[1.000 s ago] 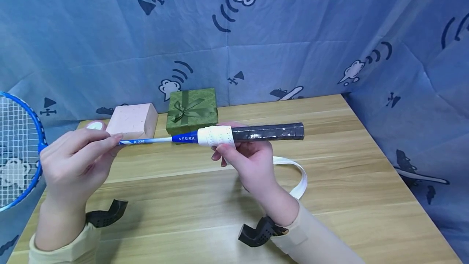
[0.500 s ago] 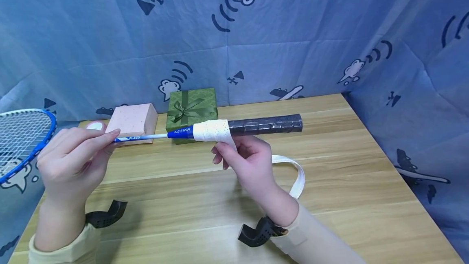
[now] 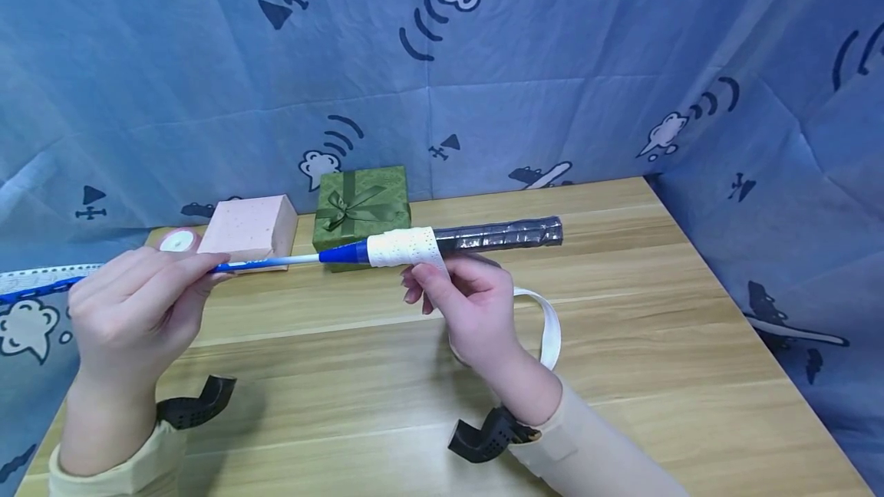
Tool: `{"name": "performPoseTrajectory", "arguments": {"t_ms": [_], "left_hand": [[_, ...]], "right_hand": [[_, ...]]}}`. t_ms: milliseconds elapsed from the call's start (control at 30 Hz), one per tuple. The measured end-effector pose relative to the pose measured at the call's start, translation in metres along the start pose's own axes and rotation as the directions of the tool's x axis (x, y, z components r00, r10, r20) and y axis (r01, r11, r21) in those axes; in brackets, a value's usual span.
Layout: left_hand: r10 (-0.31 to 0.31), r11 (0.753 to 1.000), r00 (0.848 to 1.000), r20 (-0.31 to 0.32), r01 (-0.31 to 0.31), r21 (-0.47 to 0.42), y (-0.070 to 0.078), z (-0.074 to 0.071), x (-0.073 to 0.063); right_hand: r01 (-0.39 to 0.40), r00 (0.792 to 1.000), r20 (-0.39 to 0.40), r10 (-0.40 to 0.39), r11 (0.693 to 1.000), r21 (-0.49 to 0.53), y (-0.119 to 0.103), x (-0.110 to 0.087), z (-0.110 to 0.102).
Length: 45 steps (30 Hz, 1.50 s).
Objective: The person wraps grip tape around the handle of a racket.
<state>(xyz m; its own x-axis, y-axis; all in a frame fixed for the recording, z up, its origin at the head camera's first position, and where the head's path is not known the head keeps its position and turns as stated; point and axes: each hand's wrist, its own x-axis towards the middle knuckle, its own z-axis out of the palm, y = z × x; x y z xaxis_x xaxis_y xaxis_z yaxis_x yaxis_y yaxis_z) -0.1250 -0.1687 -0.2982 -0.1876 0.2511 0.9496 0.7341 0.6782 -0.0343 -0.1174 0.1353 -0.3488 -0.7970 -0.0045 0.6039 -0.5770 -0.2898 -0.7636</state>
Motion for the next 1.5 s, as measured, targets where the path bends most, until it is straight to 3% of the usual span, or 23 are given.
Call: {"name": "performPoseTrajectory", "arguments": {"t_ms": [200, 467, 700, 933, 1167, 1400, 1500], "left_hand": [[0.01, 1.0, 1.0, -0.011, -0.01, -0.005, 0.0007, 0.0013, -0.0009], [0.026, 0.996, 0.999, 0.04, -0.022, -0.081, -0.0016, -0.0014, 0.0001], [0.017, 0.998, 0.996, 0.085, -0.012, -0.059, -0.0047, -0.0067, -0.0023], [0.016, 0.996, 0.999, 0.05, -0.012, -0.083, -0.0038, -0.0008, -0.0034], [0.0, 0.995, 0.999, 0.05, 0.005, -0.099, -0.003, 0.0003, -0.0027], [0.004, 0.99, 0.994, 0.109, 0.011, -0.139, -0.0052, -0.0008, -0.0019], [0.002, 0.991, 0.995, 0.104, 0.012, -0.134, -0.0052, -0.0009, -0.0017]], "right_hand": [[-0.004, 1.0, -0.006, 0.004, 1.0, -0.02, -0.0006, -0.0001, 0.0005], [-0.064, 0.998, -0.03, 0.061, 0.99, -0.129, -0.0036, -0.001, 0.0012], [-0.072, 0.996, -0.053, 0.067, 0.993, -0.091, -0.0006, -0.0002, 0.0028], [-0.066, 0.998, -0.017, 0.065, 0.997, -0.036, -0.0005, 0.0004, -0.0001], [-0.013, 1.0, 0.007, 0.013, 0.998, 0.057, -0.0013, 0.0009, 0.0], [-0.049, 0.998, -0.045, 0.049, 0.999, 0.009, -0.0015, -0.0014, 0.0024], [-0.058, 0.997, -0.042, 0.058, 0.998, 0.002, -0.0021, -0.002, 0.0029]]}}
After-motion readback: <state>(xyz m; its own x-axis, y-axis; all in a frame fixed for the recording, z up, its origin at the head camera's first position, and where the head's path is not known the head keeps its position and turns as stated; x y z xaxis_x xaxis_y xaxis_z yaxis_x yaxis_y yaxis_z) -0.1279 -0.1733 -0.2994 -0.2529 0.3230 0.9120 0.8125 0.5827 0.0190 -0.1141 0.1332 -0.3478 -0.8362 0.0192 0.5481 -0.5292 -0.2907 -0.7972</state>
